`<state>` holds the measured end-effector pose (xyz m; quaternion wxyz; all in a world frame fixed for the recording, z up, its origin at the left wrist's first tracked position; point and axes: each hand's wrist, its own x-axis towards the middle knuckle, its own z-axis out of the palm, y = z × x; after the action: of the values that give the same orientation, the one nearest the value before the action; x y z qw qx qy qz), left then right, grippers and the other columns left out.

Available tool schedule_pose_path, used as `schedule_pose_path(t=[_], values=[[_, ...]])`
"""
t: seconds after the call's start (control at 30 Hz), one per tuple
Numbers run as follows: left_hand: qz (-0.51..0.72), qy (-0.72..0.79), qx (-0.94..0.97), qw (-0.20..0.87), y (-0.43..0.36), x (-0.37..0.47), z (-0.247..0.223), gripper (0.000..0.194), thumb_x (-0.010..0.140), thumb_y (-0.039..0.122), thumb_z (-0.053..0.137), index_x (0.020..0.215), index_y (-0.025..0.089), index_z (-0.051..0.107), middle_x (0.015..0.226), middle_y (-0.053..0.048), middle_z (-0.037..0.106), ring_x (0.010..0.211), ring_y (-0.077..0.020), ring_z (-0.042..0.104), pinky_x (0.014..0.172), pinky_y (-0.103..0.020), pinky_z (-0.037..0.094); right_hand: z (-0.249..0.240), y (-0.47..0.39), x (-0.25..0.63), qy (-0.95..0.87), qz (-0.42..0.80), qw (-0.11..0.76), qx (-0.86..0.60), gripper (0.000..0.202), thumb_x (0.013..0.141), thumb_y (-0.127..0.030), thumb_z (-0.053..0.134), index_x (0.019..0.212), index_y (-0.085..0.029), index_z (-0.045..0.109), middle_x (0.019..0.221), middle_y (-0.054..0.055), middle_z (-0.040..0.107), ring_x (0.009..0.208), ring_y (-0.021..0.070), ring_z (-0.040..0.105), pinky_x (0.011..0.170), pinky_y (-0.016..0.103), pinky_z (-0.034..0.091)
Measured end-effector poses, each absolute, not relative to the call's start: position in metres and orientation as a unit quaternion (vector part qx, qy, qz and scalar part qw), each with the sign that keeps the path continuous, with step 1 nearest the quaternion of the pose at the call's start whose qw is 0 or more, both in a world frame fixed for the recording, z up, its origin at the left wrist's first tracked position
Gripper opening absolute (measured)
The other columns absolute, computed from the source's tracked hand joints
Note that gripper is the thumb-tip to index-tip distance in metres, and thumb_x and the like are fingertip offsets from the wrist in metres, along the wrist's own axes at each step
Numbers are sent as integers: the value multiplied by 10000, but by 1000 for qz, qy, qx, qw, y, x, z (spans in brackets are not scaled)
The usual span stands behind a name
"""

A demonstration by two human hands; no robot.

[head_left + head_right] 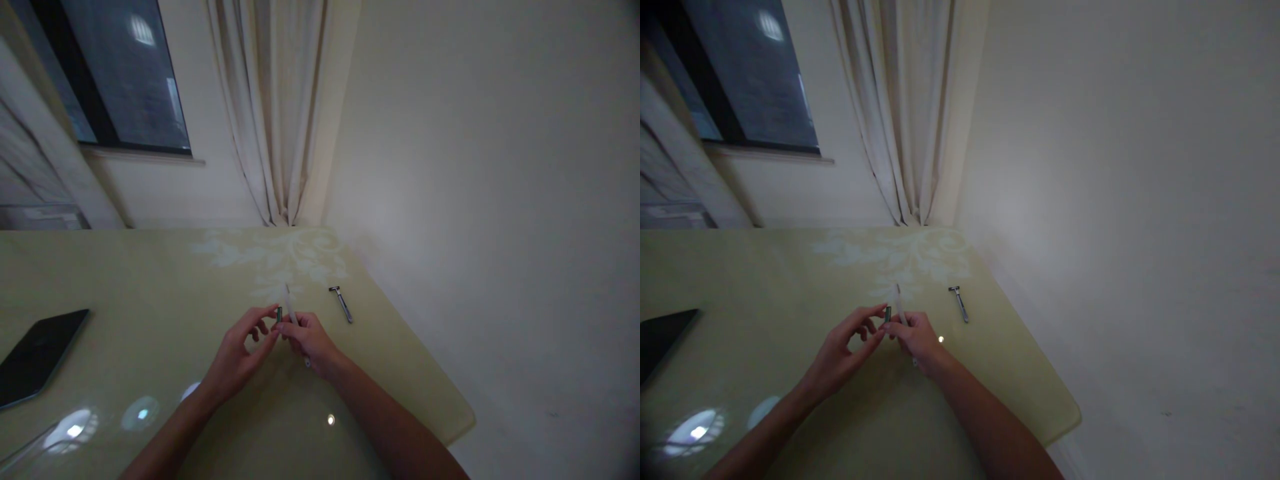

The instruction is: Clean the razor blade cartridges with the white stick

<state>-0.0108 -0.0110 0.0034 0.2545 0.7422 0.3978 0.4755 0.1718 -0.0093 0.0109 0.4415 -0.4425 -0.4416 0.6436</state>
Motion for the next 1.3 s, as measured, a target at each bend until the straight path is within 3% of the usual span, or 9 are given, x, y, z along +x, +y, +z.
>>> schedule_pose_path(t=[0.1,0.3,0.43,0.53,0.67,0.83,0.93,1.1,1.3], values=[[476,377,760,230,-10,-12,4,408,953,362,709,1349,267,675,1022,-38,759,747,-153,675,640,-258,568,11,-9,174,-458,642,428,-441,326,739,-455,863,760,-156,734,469,-104,399,414,55,236,436,259,105],[491,384,754,208,-5,-12,0,222,979,416,693,1100,240,756,872,-25,739,684,-151,648,640,-268,557,11,-8,176,-470,638,415,-447,321,788,-466,802,726,-158,736,467,-93,386,427,65,246,452,255,117],[483,382,760,209,-7,-12,0,280,953,434,733,1155,241,743,922,-36,727,721,-159,646,656,-275,560,10,-7,175,-463,636,432,-440,339,796,-477,780,766,-140,772,540,-59,492,431,56,262,446,258,117],[472,380,766,217,-8,-11,1,317,933,439,756,1187,252,729,970,-38,726,736,-161,646,665,-279,562,10,-7,175,-471,638,433,-429,361,810,-486,776,828,-127,806,525,-69,465,427,52,231,442,258,110],[479,393,757,206,-9,-11,2,303,950,431,727,1187,241,722,943,-37,718,721,-160,636,673,-289,561,12,-6,181,-467,638,444,-422,490,877,-608,704,850,-126,789,614,-52,503,412,40,253,417,245,121],[506,431,733,142,-9,-14,2,305,924,409,763,1166,230,709,881,-11,715,669,-150,604,620,-269,523,20,-7,192,-541,586,419,-434,556,976,-678,577,988,-152,755,605,-99,371,374,51,337,380,208,233],[512,446,724,120,-8,-16,2,305,915,402,772,1154,224,709,877,-5,723,652,-143,593,610,-265,516,23,-13,193,-569,590,392,-418,492,1021,-669,524,1079,-201,664,554,-125,374,342,73,349,367,202,261],[515,454,718,113,-6,-18,-1,299,915,399,774,1144,219,708,910,-14,742,654,-140,593,609,-261,517,23,-21,186,-574,620,363,-394,456,1020,-656,554,887,-220,567,521,-119,353,396,69,269,395,196,258],[529,429,725,99,-6,-19,-3,297,918,374,779,1165,226,707,897,-6,746,649,-134,598,601,-248,515,22,-17,190,-565,667,311,-372,455,1014,-644,560,840,-227,505,497,-130,337,367,63,239,343,185,226]])
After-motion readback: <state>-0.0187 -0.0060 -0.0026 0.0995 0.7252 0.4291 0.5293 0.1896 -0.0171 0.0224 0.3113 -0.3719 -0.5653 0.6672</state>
